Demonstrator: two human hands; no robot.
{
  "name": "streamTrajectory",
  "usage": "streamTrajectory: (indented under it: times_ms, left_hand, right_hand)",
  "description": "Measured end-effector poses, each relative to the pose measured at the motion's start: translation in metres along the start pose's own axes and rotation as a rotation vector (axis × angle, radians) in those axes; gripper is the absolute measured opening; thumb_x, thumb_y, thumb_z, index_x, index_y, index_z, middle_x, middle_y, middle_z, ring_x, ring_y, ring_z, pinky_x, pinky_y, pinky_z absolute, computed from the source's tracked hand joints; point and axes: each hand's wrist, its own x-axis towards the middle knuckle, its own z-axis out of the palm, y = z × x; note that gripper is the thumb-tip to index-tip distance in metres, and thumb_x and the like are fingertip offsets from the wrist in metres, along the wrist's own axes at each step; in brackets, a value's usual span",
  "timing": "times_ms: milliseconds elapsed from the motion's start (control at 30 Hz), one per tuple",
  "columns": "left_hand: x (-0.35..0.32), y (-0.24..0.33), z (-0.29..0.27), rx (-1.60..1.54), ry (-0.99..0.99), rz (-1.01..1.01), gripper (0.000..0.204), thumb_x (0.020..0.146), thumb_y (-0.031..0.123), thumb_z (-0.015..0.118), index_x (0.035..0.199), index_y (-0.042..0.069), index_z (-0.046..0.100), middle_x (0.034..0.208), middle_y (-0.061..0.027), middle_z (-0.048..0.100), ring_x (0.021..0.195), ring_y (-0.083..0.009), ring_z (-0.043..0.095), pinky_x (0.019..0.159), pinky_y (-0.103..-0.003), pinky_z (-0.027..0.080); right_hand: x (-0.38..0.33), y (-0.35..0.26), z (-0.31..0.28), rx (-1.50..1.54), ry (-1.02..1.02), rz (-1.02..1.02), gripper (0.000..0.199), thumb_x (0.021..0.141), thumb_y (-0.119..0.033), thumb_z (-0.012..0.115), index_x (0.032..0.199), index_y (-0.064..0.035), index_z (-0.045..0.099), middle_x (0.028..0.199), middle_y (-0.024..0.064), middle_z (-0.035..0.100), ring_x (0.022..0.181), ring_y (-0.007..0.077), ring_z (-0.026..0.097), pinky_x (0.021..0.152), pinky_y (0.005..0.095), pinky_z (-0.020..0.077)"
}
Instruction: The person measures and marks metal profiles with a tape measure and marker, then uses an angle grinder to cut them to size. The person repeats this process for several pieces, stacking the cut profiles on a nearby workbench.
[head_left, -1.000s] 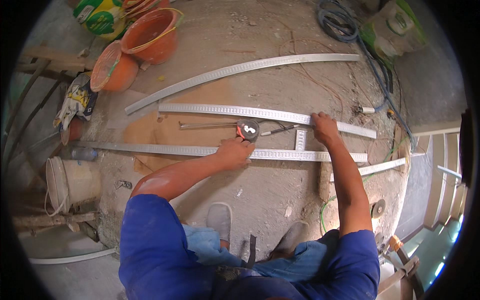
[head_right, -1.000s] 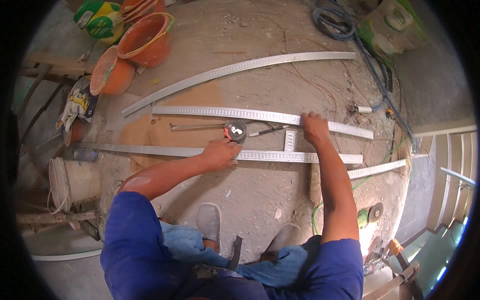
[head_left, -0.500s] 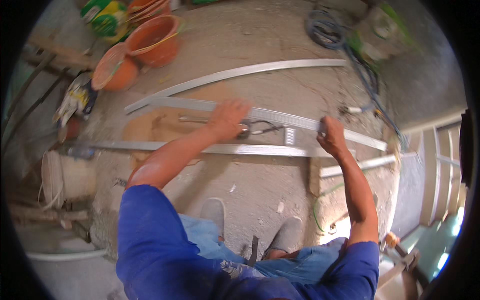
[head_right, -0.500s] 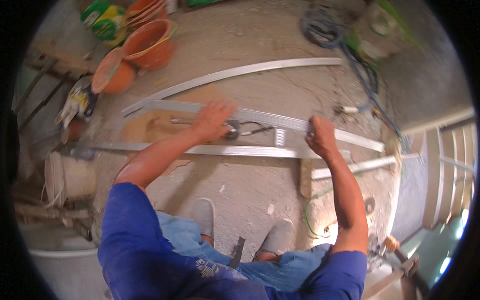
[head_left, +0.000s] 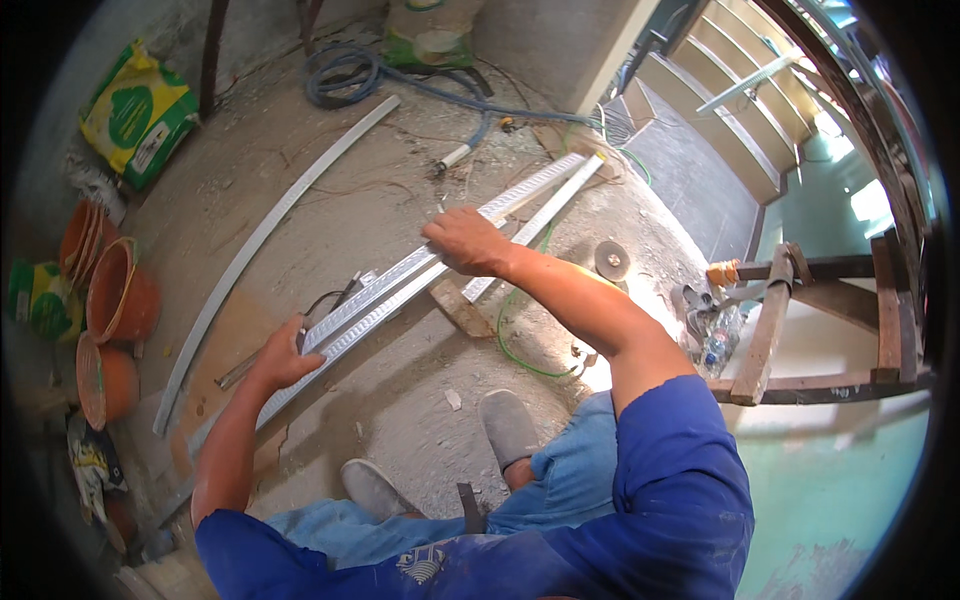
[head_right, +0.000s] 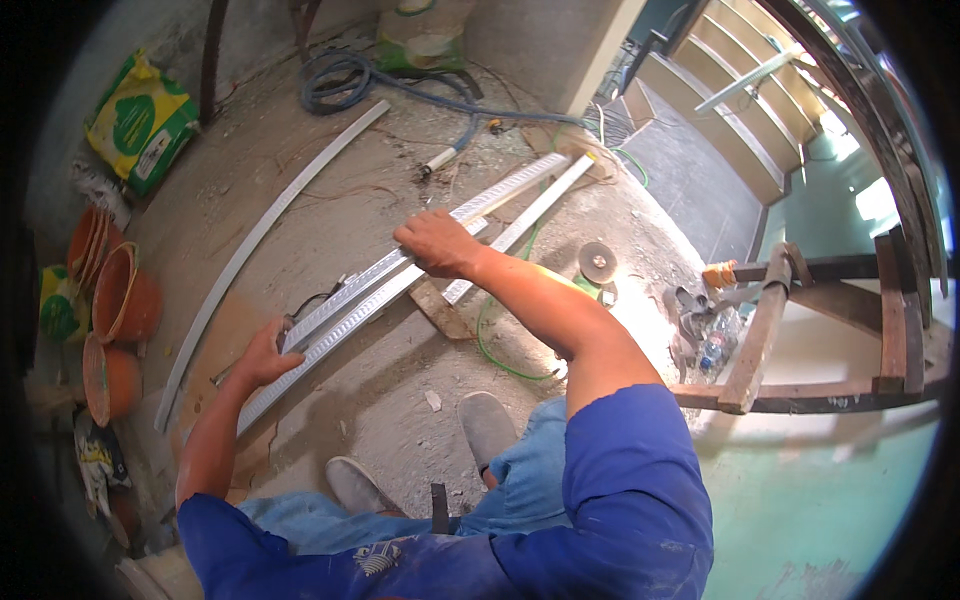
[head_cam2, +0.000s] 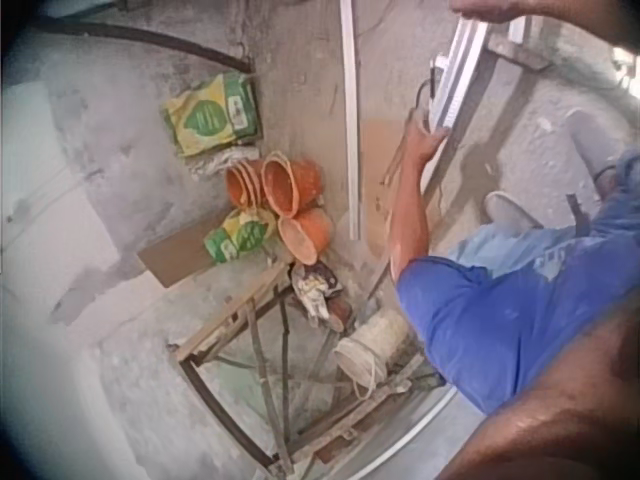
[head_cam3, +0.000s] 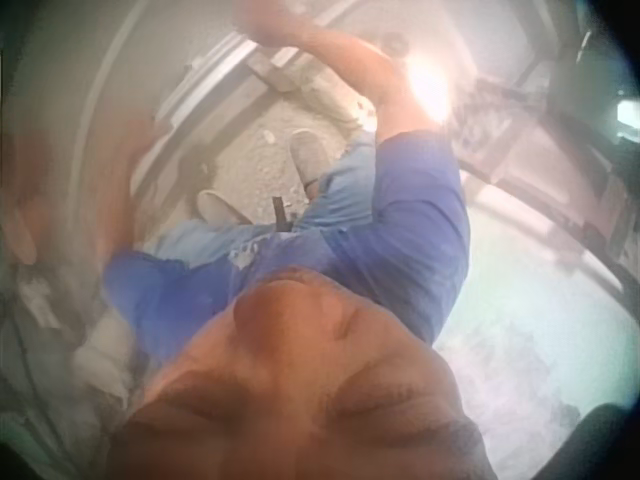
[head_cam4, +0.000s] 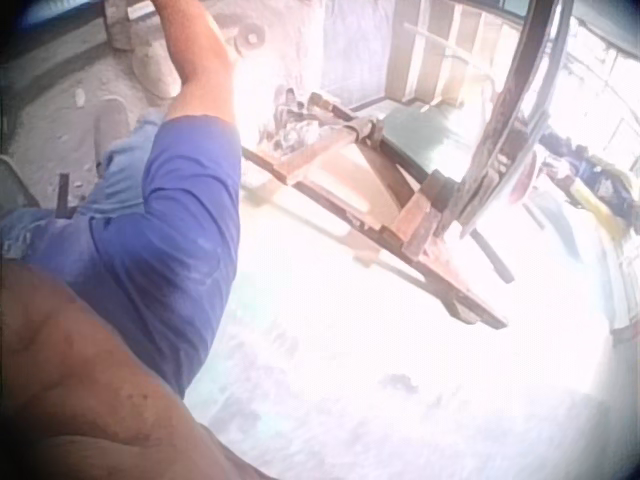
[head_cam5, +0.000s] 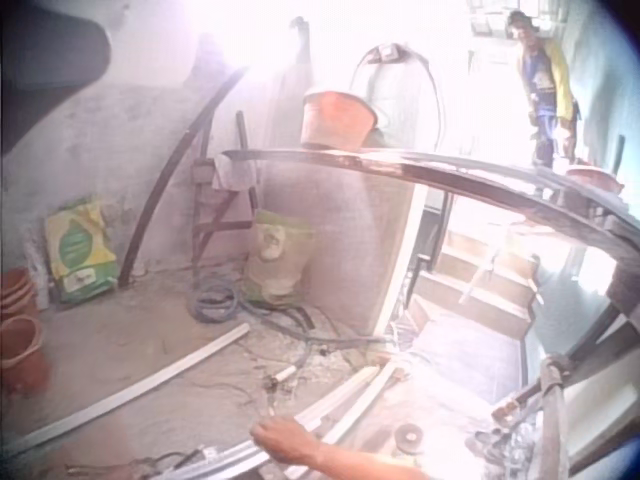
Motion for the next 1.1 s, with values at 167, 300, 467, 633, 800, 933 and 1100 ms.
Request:
streamTrajectory:
  times_ms: [167,300,467,633,800,933,1100]
  left_hand:
    - [-0.008,0.003,0.002,-0.254,-0.382,-0.266,0.045,0.076,0.026,0.078,0.11,0.0,0.064,0.087,-0.0099,0.068,0.076,-0.0195,0.065,0.071,-0.034,0.052]
    - [-0.016,-0.007,0.015,-0.259,-0.44,-0.239,0.044,0.081,0.022,0.075,0.116,-0.001,0.063,0.085,-0.0084,0.068,0.07,-0.0153,0.064,0.065,-0.032,0.052]
    - [-0.023,0.007,0.039,-0.416,-0.456,-0.269,0.049,0.084,0.023,0.074,0.122,-0.004,0.06,0.085,-0.0096,0.067,0.072,-0.0152,0.065,0.066,-0.032,0.053]
    - [-0.023,0.018,0.066,-0.328,-0.447,-0.188,0.054,0.083,0.029,0.076,0.122,-0.004,0.059,0.084,-0.0115,0.068,0.073,-0.0162,0.065,0.066,-0.032,0.052]
    - [-0.037,0.026,0.08,-0.285,-0.468,-0.156,0.058,0.078,0.036,0.081,0.116,-0.003,0.062,0.081,-0.0117,0.067,0.069,-0.0165,0.064,0.064,-0.033,0.052]
    - [-0.046,0.039,0.074,-0.322,-0.519,-0.218,0.057,0.077,0.039,0.083,0.11,-0.003,0.063,0.077,-0.0097,0.066,0.065,-0.0157,0.063,0.061,-0.033,0.051]
    - [-0.049,0.029,0.078,-0.345,-0.547,-0.216,0.05,0.081,0.038,0.079,0.108,0.0,0.063,0.079,-0.008,0.066,0.065,-0.0153,0.063,0.062,-0.033,0.051]
  right_hand:
    - [-0.007,-0.004,0.005,-0.019,-0.12,-0.027,0.017,0.081,-0.024,0.069,0.094,-0.015,0.065,0.095,0.0077,0.061,0.1,0.0296,0.06,0.085,0.0434,0.0429]
    - [-0.002,-0.017,0.003,0.106,-0.26,-0.08,0.027,0.08,-0.032,0.074,0.097,-0.0112,0.067,0.089,0.0132,0.068,0.094,0.036,0.066,0.079,0.0479,0.0489]
    - [-0.011,-0.042,0.008,0.268,-0.467,-0.059,0.042,0.079,-0.043,0.075,0.101,-0.0075,0.066,0.09,0.0154,0.069,0.089,0.0394,0.066,0.076,0.0496,0.0509]
    - [-0.011,-0.082,-0.003,0.285,-0.574,-0.12,0.054,0.079,-0.054,0.072,0.109,-0.0098,0.067,0.092,0.0164,0.071,0.092,0.039,0.068,0.08,0.0493,0.0519]
    - [-0.013,-0.092,0.0,0.271,-0.637,-0.178,0.052,0.08,-0.057,0.069,0.102,-0.0097,0.065,0.084,0.017,0.069,0.084,0.0405,0.067,0.073,0.0508,0.0513]
    - [-0.016,-0.094,0.012,0.31,-0.637,-0.224,0.05,0.08,-0.054,0.07,0.101,-0.0087,0.064,0.083,0.0164,0.068,0.084,0.0408,0.067,0.073,0.0509,0.0513]
    - [-0.016,-0.094,0.026,0.295,-0.607,-0.325,0.044,0.077,-0.044,0.075,0.101,-0.0083,0.063,0.084,0.0155,0.068,0.084,0.0411,0.066,0.073,0.0519,0.0512]
